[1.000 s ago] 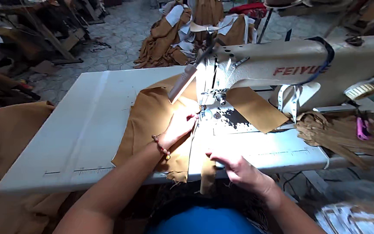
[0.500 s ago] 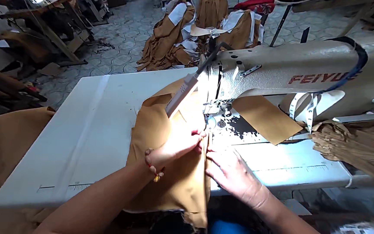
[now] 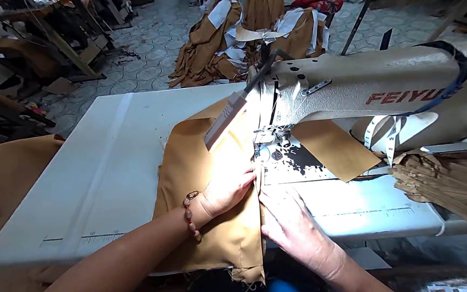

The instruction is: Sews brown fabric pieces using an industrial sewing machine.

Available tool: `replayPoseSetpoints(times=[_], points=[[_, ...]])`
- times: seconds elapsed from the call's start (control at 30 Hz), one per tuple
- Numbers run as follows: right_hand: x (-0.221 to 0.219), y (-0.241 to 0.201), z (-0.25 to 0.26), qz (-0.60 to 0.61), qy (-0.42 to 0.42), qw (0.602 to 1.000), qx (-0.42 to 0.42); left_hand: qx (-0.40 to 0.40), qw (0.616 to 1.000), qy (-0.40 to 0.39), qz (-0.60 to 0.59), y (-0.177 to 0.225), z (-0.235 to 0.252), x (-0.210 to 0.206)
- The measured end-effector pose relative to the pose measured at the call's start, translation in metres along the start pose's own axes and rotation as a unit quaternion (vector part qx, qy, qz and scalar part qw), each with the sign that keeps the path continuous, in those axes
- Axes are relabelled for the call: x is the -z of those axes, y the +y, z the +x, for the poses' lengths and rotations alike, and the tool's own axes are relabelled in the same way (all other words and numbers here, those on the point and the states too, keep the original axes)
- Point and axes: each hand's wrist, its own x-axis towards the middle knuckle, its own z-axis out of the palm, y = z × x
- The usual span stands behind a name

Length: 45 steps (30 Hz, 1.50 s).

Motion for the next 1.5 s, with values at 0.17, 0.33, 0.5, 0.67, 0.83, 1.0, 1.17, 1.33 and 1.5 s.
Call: replayPoseSetpoints(times=[0.17, 0.33, 0.5, 0.67, 0.83, 1.0, 1.17, 1.33, 1.5], points=[[0.000, 0.001, 0.002, -0.005, 0.005, 1.000, 0.006, 0.033, 0.999, -0.005, -0.005, 0.005, 0.002, 0.001], [-0.001, 0.006, 0.003, 0.034, 0.005, 0.999, 0.002, 0.071, 0.997, -0.007, 0.025, 0.013, 0.004, -0.003], [0.009, 0.029, 0.032, 0.031, 0.007, 0.999, -0.013, 0.087, 0.995, -0.017, 0.037, 0.012, 0.003, -0.007], [0.027, 0.045, 0.066, -0.023, -0.128, 0.992, 0.001, 0.081, 0.996, -0.011, 0.033, 0.007, 0.004, -0.010], [0.035, 0.042, 0.089, -0.036, -0.154, 0.987, -0.030, 0.078, 0.997, -0.016, 0.022, 0.008, 0.001, -0.009], [0.024, 0.054, 0.100, -0.054, -0.179, 0.982, -0.014, 0.077, 0.997, -0.013, 0.011, 0.013, -0.001, -0.009], [0.024, 0.058, 0.097, -0.047, -0.163, 0.985, 0.002, 0.084, 0.996, -0.011, 0.014, 0.013, -0.003, -0.009], [0.027, 0.052, 0.103, -0.046, -0.190, 0.980, -0.017, 0.084, 0.996, -0.009, 0.015, 0.014, -0.002, -0.009], [0.023, 0.052, 0.107, -0.051, -0.192, 0.980, -0.018, 0.078, 0.997, -0.001, 0.009, 0.013, -0.002, -0.009]])
